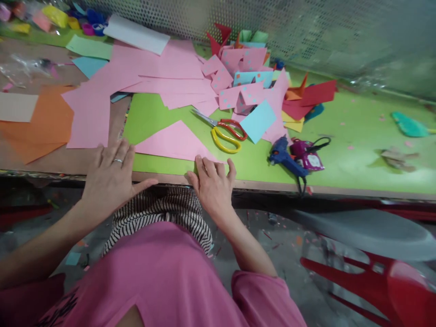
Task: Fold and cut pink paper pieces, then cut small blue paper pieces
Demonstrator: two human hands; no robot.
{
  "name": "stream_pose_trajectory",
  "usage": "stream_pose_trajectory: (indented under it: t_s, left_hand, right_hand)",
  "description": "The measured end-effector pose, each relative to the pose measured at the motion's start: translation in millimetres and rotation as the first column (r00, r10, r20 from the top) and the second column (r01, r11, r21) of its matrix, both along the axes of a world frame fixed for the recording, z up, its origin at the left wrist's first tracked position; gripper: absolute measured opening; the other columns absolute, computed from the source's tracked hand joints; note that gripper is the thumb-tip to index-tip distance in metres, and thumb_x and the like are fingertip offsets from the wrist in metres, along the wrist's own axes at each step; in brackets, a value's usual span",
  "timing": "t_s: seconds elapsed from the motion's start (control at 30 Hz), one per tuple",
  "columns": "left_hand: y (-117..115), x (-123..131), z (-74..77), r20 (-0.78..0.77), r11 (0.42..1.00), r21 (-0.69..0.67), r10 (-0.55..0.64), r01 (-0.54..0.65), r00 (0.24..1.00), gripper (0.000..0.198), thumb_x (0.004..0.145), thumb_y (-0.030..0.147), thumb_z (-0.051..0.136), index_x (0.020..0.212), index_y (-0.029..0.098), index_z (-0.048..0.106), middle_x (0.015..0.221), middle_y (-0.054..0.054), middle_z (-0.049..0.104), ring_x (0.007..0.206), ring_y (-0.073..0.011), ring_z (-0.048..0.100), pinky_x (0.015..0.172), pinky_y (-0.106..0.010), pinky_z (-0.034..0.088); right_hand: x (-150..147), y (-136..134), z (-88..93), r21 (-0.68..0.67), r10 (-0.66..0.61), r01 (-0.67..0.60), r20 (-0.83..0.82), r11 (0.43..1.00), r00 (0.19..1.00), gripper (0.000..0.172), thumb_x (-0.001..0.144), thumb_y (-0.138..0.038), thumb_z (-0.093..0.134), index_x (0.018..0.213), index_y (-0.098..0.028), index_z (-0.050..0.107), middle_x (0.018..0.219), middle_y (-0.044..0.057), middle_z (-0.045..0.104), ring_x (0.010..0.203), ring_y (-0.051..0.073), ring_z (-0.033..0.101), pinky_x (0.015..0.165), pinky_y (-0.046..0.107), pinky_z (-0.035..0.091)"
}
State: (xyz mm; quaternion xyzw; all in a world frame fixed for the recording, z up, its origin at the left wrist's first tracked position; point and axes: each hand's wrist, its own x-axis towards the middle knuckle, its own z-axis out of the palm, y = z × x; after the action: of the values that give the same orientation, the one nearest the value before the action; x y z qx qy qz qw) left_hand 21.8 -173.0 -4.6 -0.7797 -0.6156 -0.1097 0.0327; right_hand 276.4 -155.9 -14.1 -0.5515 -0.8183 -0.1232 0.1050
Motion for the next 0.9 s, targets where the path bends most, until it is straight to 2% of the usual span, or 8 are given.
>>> stream_pose_trajectory:
  t_s: [0.17, 0.3, 0.37, 0.43, 0.53, 0.7, 0.8, 0.9]
  left_hand:
    - [10, 25, -8.9, 0.038, 0.963, 0.051, -0.265, 0.263, 0.964, 0.095, 0.099, 0.075, 0.032, 0.154, -0.001, 0.045, 0.159, -0.027, 0.048, 0.149, -0.0391, 0.046, 0.125, -0.055, 0.030]
    - [13, 28, -19.6, 0.050, 0.945, 0.085, -0.321, 0.317, 0.946, 0.095, 0.099, 0.075, 0.034, 0.150, -0.005, 0.049, 0.153, -0.030, 0.053, 0.143, -0.0402, 0.053, 0.122, -0.055, 0.036]
    - [12, 25, -22.6, 0.045, 0.937, 0.111, -0.337, 0.331, 0.940, 0.086, 0.104, 0.066, 0.032, 0.149, -0.005, 0.049, 0.153, -0.031, 0.054, 0.142, -0.0417, 0.053, 0.120, -0.057, 0.037]
    - [11, 21, -24.0, 0.039, 0.930, 0.128, -0.353, 0.345, 0.935, 0.073, 0.108, 0.052, 0.029, 0.149, -0.005, 0.048, 0.153, -0.031, 0.053, 0.142, -0.0421, 0.053, 0.119, -0.058, 0.039]
    - [9, 18, -23.8, 0.026, 0.915, 0.142, -0.384, 0.377, 0.923, 0.069, 0.108, 0.045, 0.030, 0.151, -0.007, 0.046, 0.153, -0.033, 0.052, 0.141, -0.0441, 0.053, 0.117, -0.058, 0.040]
    - [8, 19, -19.2, 0.021, 0.908, 0.164, -0.394, 0.385, 0.919, 0.087, 0.102, 0.061, 0.047, 0.155, -0.008, 0.038, 0.151, -0.036, 0.052, 0.137, -0.0466, 0.057, 0.115, -0.058, 0.043]
    - [8, 21, -17.8, 0.018, 0.909, 0.172, -0.388, 0.380, 0.921, 0.092, 0.100, 0.065, 0.048, 0.158, -0.005, 0.034, 0.152, -0.035, 0.052, 0.135, -0.0454, 0.059, 0.114, -0.057, 0.045]
    - [9, 22, -19.7, 0.008, 0.907, 0.191, -0.383, 0.375, 0.924, 0.092, 0.101, 0.066, 0.045, 0.157, -0.006, 0.035, 0.151, -0.035, 0.053, 0.135, -0.0455, 0.059, 0.113, -0.057, 0.045]
  right_hand:
    - [3, -2, 6.4, 0.002, -0.001, 0.001, -0.012, 1.000, 1.000, 0.049, 0.108, -0.049, 0.044, 0.143, -0.019, 0.060, 0.126, 0.009, 0.075, 0.111, 0.028, 0.061, 0.119, 0.051, 0.028]
    - [-12, -6, 10.2, 0.053, 0.014, -0.010, -0.080, 0.999, 0.997, 0.049, 0.108, -0.047, 0.045, 0.147, -0.019, 0.057, 0.144, 0.011, 0.067, 0.131, 0.029, 0.057, 0.124, 0.054, 0.025]
    - [-30, -7, 7.4, 0.039, 0.117, -0.114, -0.115, 0.993, 0.986, 0.051, 0.108, -0.050, 0.044, 0.148, -0.020, 0.055, 0.149, 0.009, 0.065, 0.140, 0.028, 0.053, 0.129, 0.056, 0.019]
    - [-48, -6, 2.0, -0.001, 0.215, -0.217, -0.145, 0.976, 0.966, 0.056, 0.109, -0.053, 0.039, 0.149, -0.017, 0.055, 0.152, 0.009, 0.063, 0.141, 0.026, 0.054, 0.132, 0.056, 0.012]
    - [-56, -5, -5.8, -0.023, 0.231, -0.239, -0.179, 0.971, 0.956, 0.061, 0.109, -0.056, 0.035, 0.148, -0.014, 0.056, 0.152, 0.010, 0.062, 0.142, 0.023, 0.055, 0.135, 0.055, 0.006]
    - [-5, -9, -6.4, -0.088, 0.097, -0.111, -0.159, 0.990, 0.983, 0.061, 0.108, -0.055, 0.037, 0.152, -0.016, 0.054, 0.152, 0.010, 0.062, 0.144, 0.023, 0.055, 0.135, 0.052, 0.015]
    - [31, -12, -4.7, -0.079, -0.017, 0.007, -0.124, 0.997, 0.992, 0.060, 0.110, -0.053, 0.032, 0.153, -0.016, 0.053, 0.152, 0.010, 0.061, 0.143, 0.024, 0.056, 0.133, 0.052, 0.022]
    - [46, -10, -4.8, -0.069, -0.049, 0.041, -0.112, 0.997, 0.993, 0.058, 0.109, -0.052, 0.035, 0.153, -0.018, 0.053, 0.151, 0.010, 0.063, 0.143, 0.025, 0.056, 0.132, 0.054, 0.022]
